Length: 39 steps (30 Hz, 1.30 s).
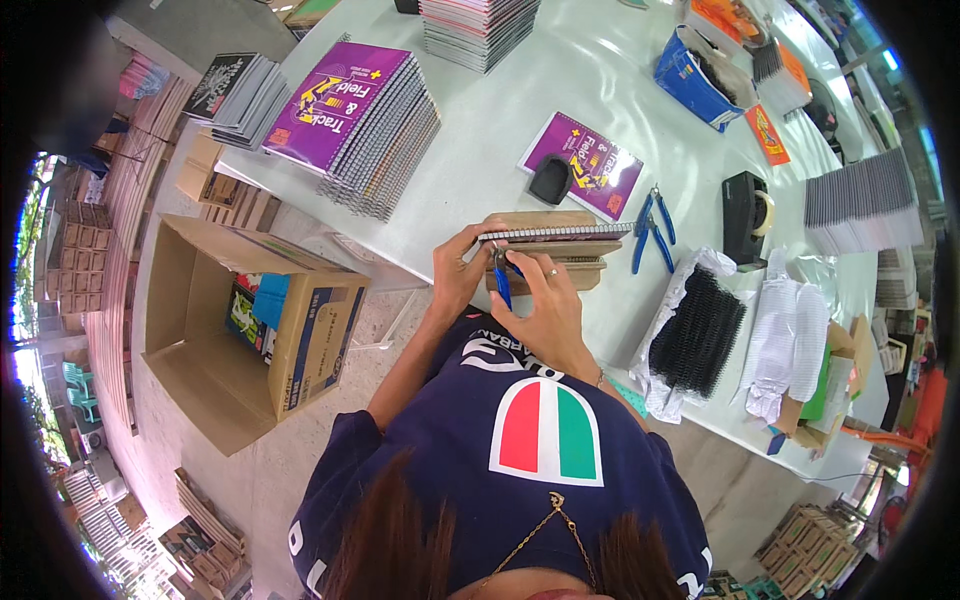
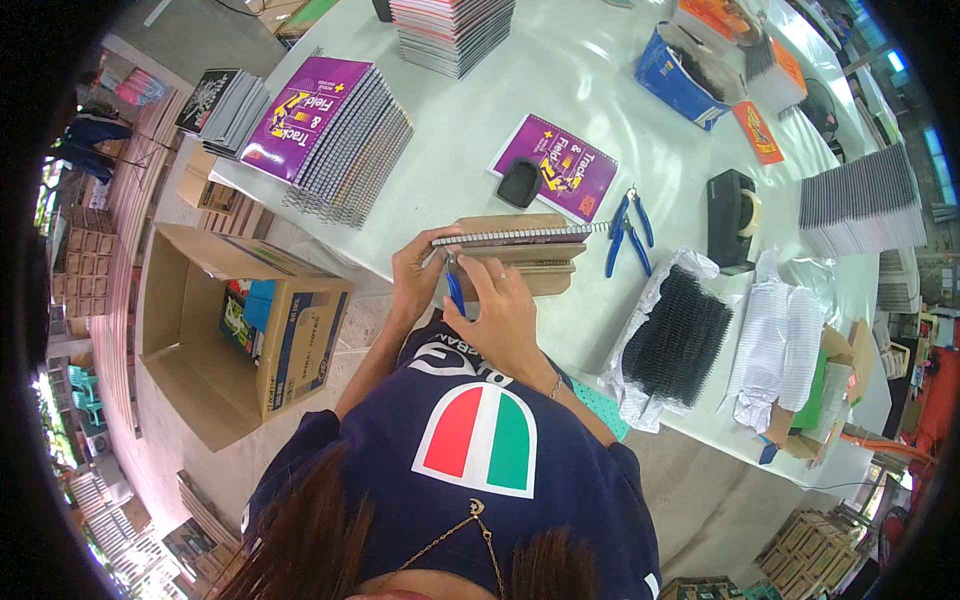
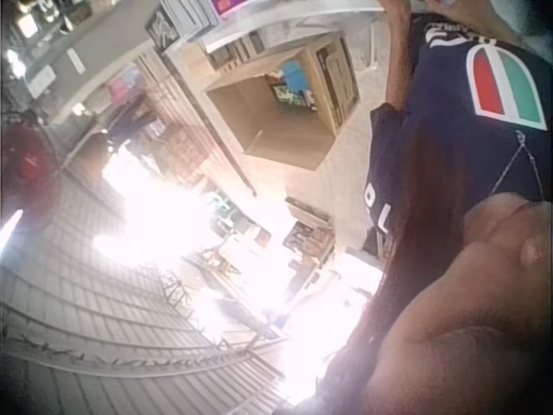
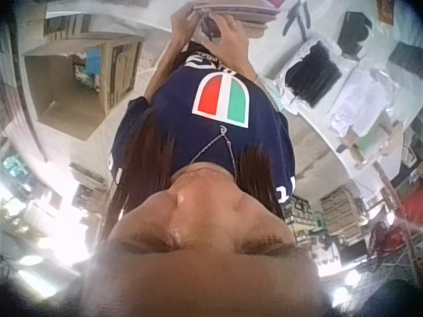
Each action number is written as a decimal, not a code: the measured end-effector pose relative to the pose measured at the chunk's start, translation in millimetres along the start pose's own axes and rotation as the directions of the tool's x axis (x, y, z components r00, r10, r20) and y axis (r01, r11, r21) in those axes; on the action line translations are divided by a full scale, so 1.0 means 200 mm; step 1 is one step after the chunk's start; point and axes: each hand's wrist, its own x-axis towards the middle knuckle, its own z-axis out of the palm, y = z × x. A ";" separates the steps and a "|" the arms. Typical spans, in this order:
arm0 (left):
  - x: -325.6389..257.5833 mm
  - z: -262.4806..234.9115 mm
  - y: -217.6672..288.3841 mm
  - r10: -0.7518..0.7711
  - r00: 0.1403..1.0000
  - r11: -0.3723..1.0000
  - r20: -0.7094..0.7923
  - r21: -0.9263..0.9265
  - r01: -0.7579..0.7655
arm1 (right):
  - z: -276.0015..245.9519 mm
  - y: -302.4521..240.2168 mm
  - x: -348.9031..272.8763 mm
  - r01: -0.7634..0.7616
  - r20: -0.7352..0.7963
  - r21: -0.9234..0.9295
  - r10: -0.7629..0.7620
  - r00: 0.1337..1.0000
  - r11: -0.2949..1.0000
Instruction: The person binds notebooks by threading a plastic spiral through the punched holes of the paper and covers by hand.
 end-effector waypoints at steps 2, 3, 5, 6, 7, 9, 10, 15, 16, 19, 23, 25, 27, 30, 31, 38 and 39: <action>0.00 0.01 0.01 -0.017 1.000 0.999 -0.009 -0.043 0.016 | 0.01 0.00 0.00 0.013 0.001 -0.017 -0.013 1.000 1.000; -0.01 0.00 0.00 -0.017 1.000 0.999 -0.010 -0.042 0.016 | 0.02 0.00 0.00 0.014 0.002 -0.016 -0.014 1.000 1.000; -0.01 -0.01 -0.03 0.040 0.999 0.998 0.015 0.047 -0.041 | 0.04 0.00 0.01 0.039 -0.011 -0.041 -0.040 0.999 0.998; -0.01 -0.01 -0.03 0.040 0.999 0.998 0.014 0.048 -0.040 | 0.04 0.00 0.01 0.039 -0.010 -0.041 -0.040 0.999 0.998; -0.01 -0.01 -0.03 0.022 1.000 0.998 0.010 0.060 -0.022 | 0.04 -0.01 0.01 0.043 -0.007 -0.046 -0.043 0.999 0.998; -0.01 -0.01 -0.02 0.003 1.000 0.997 0.005 0.072 -0.004 | 0.05 0.00 0.01 0.045 -0.005 -0.050 -0.045 0.999 0.998; -0.01 -0.01 -0.01 0.017 1.000 0.996 0.003 0.092 -0.018 | 0.05 0.00 0.01 0.057 -0.010 -0.061 -0.058 0.998 0.996; -0.04 -0.01 0.03 0.009 1.000 0.990 -0.001 0.144 -0.009 | 0.08 0.02 0.01 -0.065 0.062 0.231 0.052 0.997 0.971; -0.04 -0.01 0.02 0.000 1.000 0.994 -0.006 0.105 0.000 | 0.06 0.06 0.05 -0.487 0.417 0.711 0.253 0.873 0.508; -0.05 -0.01 0.00 -0.024 1.000 0.994 0.002 0.105 0.023 | 0.05 0.07 0.04 -0.719 0.728 0.684 0.173 0.663 -0.123; -0.03 -0.05 0.03 0.077 0.995 0.962 0.065 0.259 -0.091 | 0.01 0.26 -0.09 -0.433 0.363 0.590 0.255 0.896 0.681; -0.02 -0.05 0.10 -0.024 0.994 0.984 0.103 0.176 0.006 | -0.13 0.35 -0.15 -0.387 0.253 0.431 0.302 0.919 0.816; -0.02 -0.07 0.07 -0.007 0.994 0.961 0.112 0.274 -0.024 | -0.21 0.52 -0.25 -0.317 0.145 0.136 0.298 0.943 0.938; -0.02 -0.08 0.06 0.033 0.993 0.929 0.109 0.362 -0.071 | -0.23 0.74 -0.40 -0.285 -0.003 -0.139 0.287 0.958 0.948; 0.00 -0.10 0.11 0.071 0.992 0.919 0.104 0.380 -0.106 | -0.22 0.76 -0.43 -0.280 -0.001 -0.135 0.283 0.959 0.950; 0.35 -0.52 0.69 0.271 0.905 0.852 -0.329 0.520 -0.066 | -0.10 0.79 -0.51 -0.363 -0.224 -0.315 0.302 0.926 0.877; 0.42 -0.62 0.68 0.284 0.878 0.888 -0.385 0.451 -0.089 | -0.09 0.79 -0.51 -0.358 -0.244 -0.325 0.289 0.926 0.875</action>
